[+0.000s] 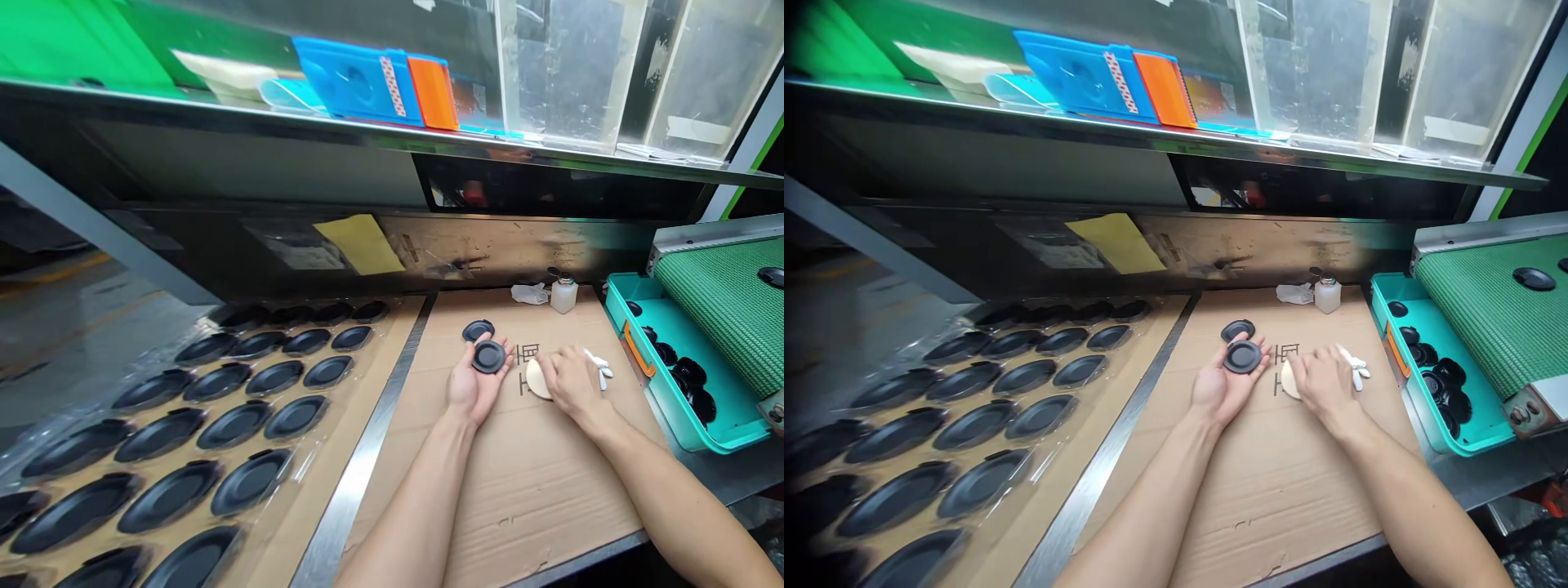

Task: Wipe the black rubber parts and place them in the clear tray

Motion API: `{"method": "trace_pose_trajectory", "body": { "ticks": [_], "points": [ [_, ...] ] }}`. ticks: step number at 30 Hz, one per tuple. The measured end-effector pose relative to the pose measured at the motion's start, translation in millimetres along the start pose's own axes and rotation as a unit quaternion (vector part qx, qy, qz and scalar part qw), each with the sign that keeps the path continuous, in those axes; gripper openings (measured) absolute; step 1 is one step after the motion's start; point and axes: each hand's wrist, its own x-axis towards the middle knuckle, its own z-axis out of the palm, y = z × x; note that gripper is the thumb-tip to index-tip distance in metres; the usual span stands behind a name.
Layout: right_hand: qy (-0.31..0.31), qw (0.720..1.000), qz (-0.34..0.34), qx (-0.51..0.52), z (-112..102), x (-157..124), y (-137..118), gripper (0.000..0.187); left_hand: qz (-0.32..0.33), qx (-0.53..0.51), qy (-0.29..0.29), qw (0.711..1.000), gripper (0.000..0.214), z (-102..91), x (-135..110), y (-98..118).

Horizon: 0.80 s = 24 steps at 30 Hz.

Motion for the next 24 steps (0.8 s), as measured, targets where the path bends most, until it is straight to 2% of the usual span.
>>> {"method": "trace_pose_trajectory", "body": {
  "ticks": [1, 3, 4, 7, 9, 13, 18, 24],
  "points": [
    [0.032, 0.999, 0.002, -0.012, -4, 2, 7, 0.051, 0.011, 0.001, 0.002, 1.000, 0.038, -0.3, -1, 3],
    [0.073, 0.996, 0.033, -0.046, -8, 7, 22, 0.039, 0.020, 0.001, -0.020, 1.000, 0.043, 1.3, -5, 5],
    [0.068, 0.995, 0.051, -0.061, -9, 10, 29, 0.033, 0.014, 0.005, -0.037, 0.999, 0.042, 3.3, -8, 3],
    [-0.013, 0.995, 0.075, -0.062, -7, 16, 46, 0.026, -0.037, 0.042, -0.086, 0.995, 0.036, 11.2, -20, -6],
    [-0.032, 0.998, 0.046, -0.008, -3, 18, 49, 0.028, -0.080, 0.075, -0.115, 0.987, 0.037, 15.2, -27, -12],
    [0.021, 0.986, -0.078, 0.144, 0, 15, 37, 0.030, -0.142, 0.148, -0.139, 0.969, 0.049, 15.0, -32, -18],
    [0.001, 0.963, -0.147, 0.226, 5, 4, 15, 0.030, -0.097, 0.246, -0.108, 0.958, 0.058, 9.2, -30, -30],
    [-0.048, 0.976, -0.166, 0.135, 4, -3, 4, 0.029, -0.032, 0.378, -0.084, 0.922, 0.069, 3.4, -25, -46]
  ]
}}
